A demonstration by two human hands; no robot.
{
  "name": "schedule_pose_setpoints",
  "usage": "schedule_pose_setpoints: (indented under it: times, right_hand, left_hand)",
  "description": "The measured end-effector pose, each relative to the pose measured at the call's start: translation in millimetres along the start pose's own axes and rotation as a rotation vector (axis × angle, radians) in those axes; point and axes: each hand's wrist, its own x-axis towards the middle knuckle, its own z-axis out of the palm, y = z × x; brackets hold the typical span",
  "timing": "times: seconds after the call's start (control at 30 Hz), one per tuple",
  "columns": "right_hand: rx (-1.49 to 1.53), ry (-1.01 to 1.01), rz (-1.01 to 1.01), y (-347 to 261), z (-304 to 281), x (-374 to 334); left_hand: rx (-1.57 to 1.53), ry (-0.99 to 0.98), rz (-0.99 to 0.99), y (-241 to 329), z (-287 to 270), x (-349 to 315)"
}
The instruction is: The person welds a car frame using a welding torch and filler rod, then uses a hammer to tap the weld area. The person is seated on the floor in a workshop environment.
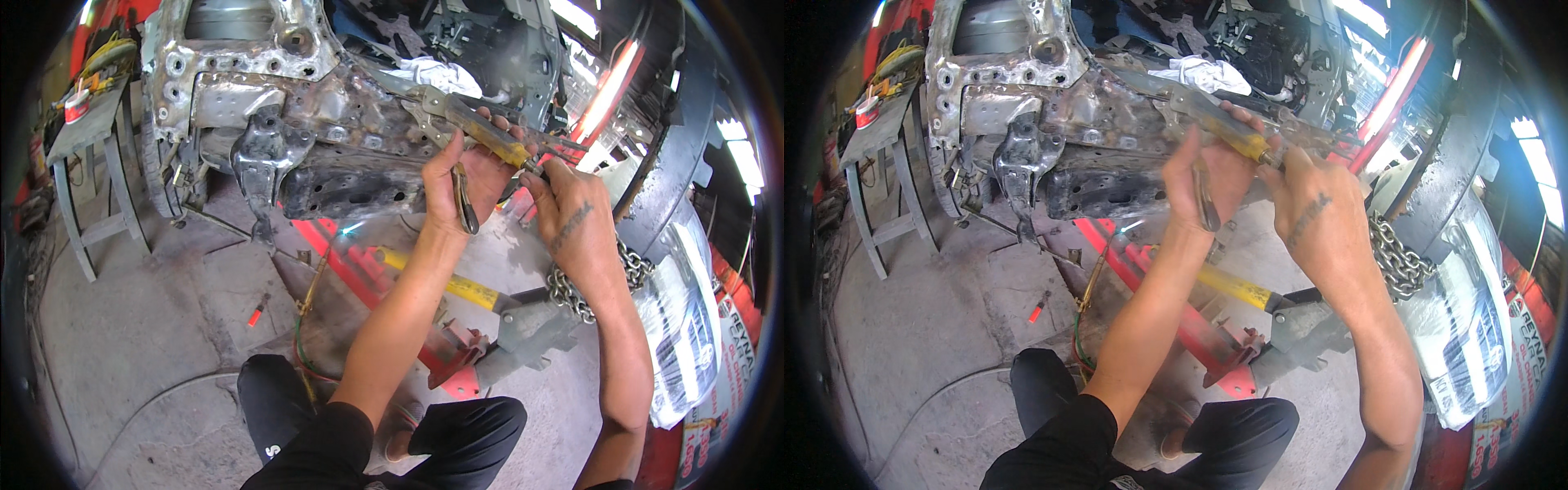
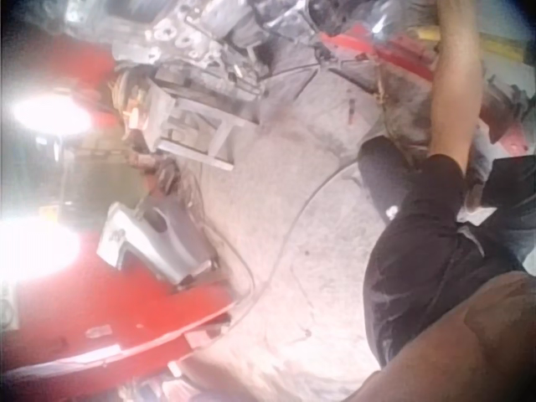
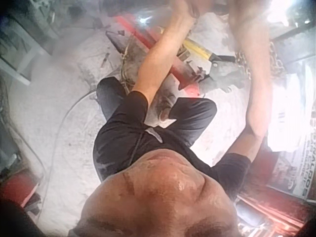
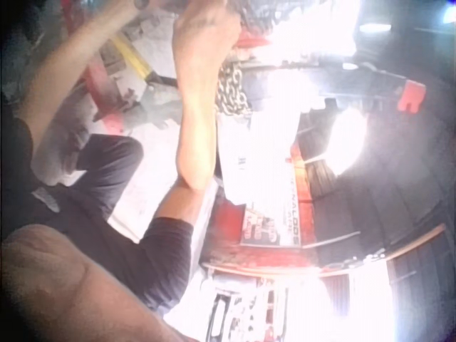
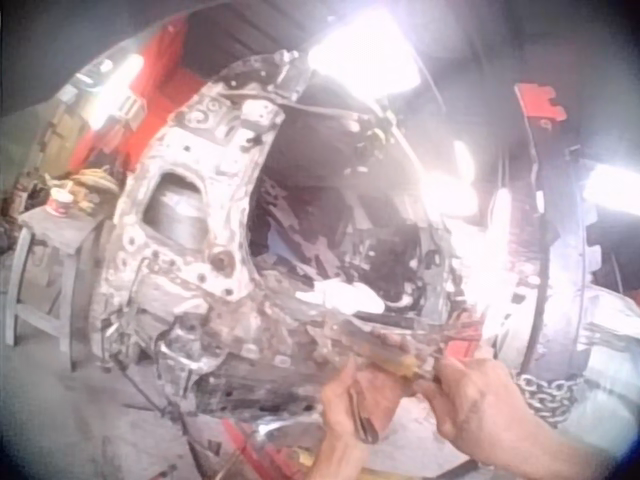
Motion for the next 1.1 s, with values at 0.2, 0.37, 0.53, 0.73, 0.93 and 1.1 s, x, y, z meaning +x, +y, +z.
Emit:
schedule_pose_setpoints:
  times: [0.2,0.37,0.53,0.73,0.93,1.1]
  right_hand:
    - [-0.218,0.12,-0.172,13,13,-6]
    - [-0.241,0.137,-0.191,6,12,-6]
    - [-0.178,0.147,-0.132,-14,13,-9]
    - [-0.229,0.096,-0.088,-33,33,-29]
    - [-0.265,0.176,-0.178,-24,40,-26]
    - [-0.243,0.157,-0.253,-13,35,-20]
  left_hand:
    - [0.005,0.059,0.024,-3,13,0]
    - [0.013,0.005,0.063,-2,9,2]
    - [-0.06,-0.044,0.055,-2,0,4]
    - [-0.111,0.033,0.035,-2,8,2]
    - [-0.054,0.061,0.035,1,11,2]
    - [-0.046,0.09,0.026,1,7,5]
